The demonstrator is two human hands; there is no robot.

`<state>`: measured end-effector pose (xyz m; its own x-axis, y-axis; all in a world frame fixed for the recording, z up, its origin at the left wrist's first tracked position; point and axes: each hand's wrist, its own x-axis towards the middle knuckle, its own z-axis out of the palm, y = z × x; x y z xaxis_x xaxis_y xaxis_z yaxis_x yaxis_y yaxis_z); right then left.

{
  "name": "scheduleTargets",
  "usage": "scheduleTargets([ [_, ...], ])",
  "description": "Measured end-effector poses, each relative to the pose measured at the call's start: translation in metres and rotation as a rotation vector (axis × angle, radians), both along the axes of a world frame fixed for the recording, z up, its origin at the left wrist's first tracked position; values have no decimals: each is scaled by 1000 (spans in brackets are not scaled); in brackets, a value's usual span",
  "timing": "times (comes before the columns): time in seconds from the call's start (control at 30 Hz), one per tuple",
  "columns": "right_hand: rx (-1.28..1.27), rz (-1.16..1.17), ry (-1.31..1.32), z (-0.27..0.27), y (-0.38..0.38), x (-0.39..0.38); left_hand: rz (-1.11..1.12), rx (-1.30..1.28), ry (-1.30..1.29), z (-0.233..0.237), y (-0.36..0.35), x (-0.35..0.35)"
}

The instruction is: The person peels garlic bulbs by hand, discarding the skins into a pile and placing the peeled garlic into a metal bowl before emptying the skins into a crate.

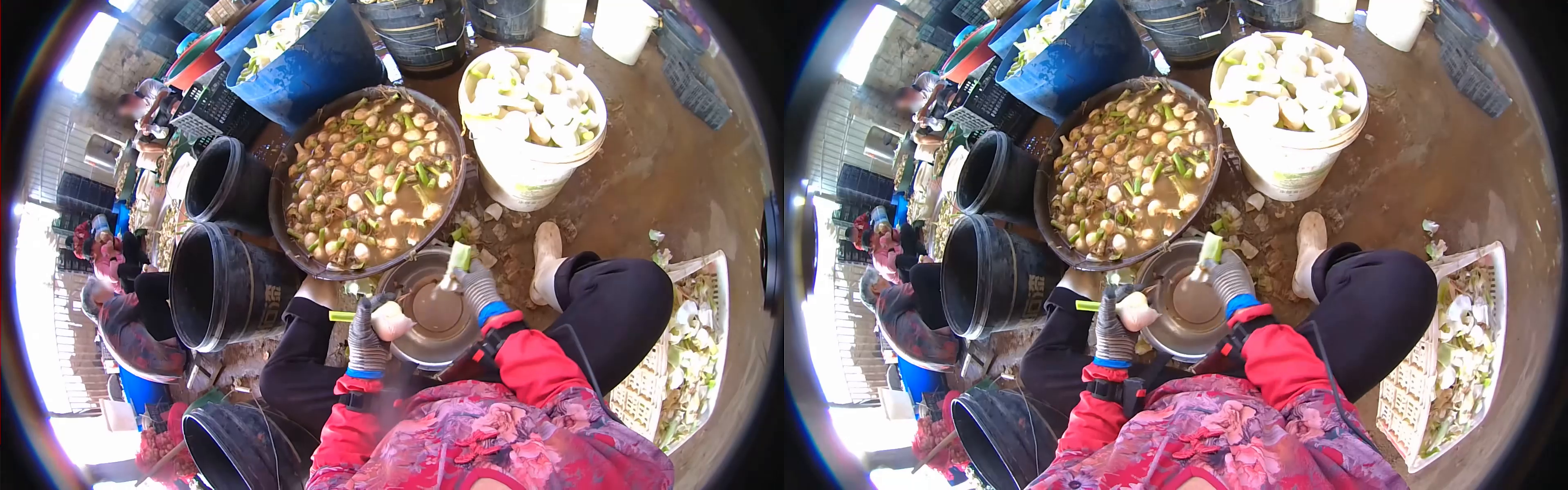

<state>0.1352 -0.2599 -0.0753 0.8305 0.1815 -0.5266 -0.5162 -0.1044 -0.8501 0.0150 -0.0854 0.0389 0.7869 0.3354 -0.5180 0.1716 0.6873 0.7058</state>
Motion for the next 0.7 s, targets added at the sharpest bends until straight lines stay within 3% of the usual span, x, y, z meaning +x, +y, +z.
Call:
scheduleTargets([
  [0.07,-268,429,-137,-7,-1,7,27,-2,1,-5,7,-5],
  [0.1,-266,434,-136,-12,3,-4,61,76,50,-15,11,-5],
  [0.17,-601,541,-1095,-29,16,-34,113,127,101,-28,17,-1],
  [0.2,-604,542,-1092,-17,22,-35,111,125,104,-34,17,2],
  [0.27,-149,636,-562,30,31,-37,130,324,109,-45,12,9],
  [0.3,-157,630,-561,44,34,-39,123,378,148,-49,8,13],
  [0.37,27,552,-119,62,37,-40,58,512,90,-56,6,19],
  [0.4,27,554,-122,64,36,-38,-1,653,38,-63,10,21],
  [0.47,120,482,-276,65,36,-36,27,543,-23,-76,18,18],
  [0.53,236,442,-324,63,32,-32,221,343,-13,-53,5,21],
  [0.6,317,385,-248,97,14,-18,206,286,-33,-47,11,20],
  [0.63,206,380,-355,73,12,-12,196,132,-55,-42,14,18],
  [0.7,231,354,-377,82,-2,-3,148,-93,-94,-45,28,15],
])
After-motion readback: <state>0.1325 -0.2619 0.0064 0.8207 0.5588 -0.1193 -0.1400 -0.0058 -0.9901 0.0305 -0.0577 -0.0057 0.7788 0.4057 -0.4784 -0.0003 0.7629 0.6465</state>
